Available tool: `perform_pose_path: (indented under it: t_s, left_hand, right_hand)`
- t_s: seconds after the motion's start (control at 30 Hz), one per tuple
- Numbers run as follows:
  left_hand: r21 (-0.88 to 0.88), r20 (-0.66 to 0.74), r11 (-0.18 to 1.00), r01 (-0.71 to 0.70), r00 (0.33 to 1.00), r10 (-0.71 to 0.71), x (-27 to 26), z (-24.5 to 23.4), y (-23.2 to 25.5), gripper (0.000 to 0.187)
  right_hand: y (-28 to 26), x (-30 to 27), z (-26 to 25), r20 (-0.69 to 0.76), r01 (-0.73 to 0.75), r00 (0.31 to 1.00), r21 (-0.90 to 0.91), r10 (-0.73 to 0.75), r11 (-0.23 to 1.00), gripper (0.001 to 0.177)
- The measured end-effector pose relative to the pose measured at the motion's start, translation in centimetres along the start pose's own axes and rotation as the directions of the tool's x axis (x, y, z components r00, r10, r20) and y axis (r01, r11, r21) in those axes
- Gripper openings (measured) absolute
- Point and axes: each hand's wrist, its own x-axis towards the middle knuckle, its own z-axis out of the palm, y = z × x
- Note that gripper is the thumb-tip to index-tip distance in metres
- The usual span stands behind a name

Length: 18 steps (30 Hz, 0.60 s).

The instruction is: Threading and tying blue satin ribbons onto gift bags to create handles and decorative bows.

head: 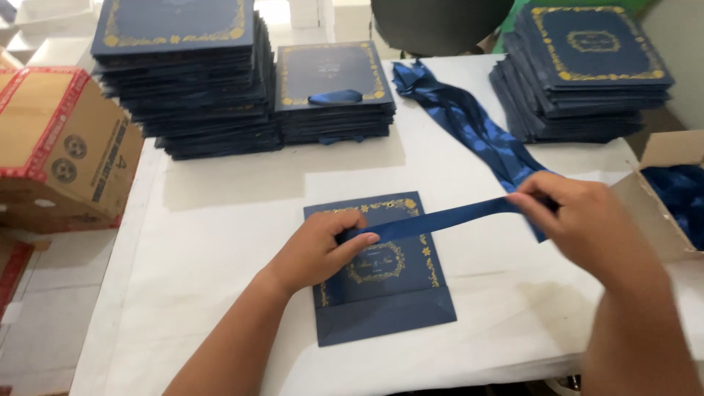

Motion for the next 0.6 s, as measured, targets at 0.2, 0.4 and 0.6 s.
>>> perform_pose_path:
  t_s: [0.2, 0.4, 0.6]
  left_hand:
    - [0.043, 0.001, 0.992, 0.115, 0.993, -0.115, 0.0, 1.1, 0.0, 0.036]
    - [0.071, -0.161, 0.994, 0.081, 0.985, -0.069, 0.5, 3.3, -1.0, 0.017]
    - [-0.018, -0.217, 0.985, 0.172, 0.961, -0.172, 0.4, 1.9, -1.1, 0.019]
  right_hand:
    - [3.8, 2.4, 5.4, 0.019, 0.200, 0.932, -0.858, -0.361, 0.473, 0.020]
    - [-12.0, -0.2, 9.8, -0.083, 0.526, 0.827, 0.461, -0.555, 0.715, 0.056]
    - [-9.2, 2.5, 14.8, -0.235, 0.497, 0.861, 0.203, -0.451, 0.844, 0.054]
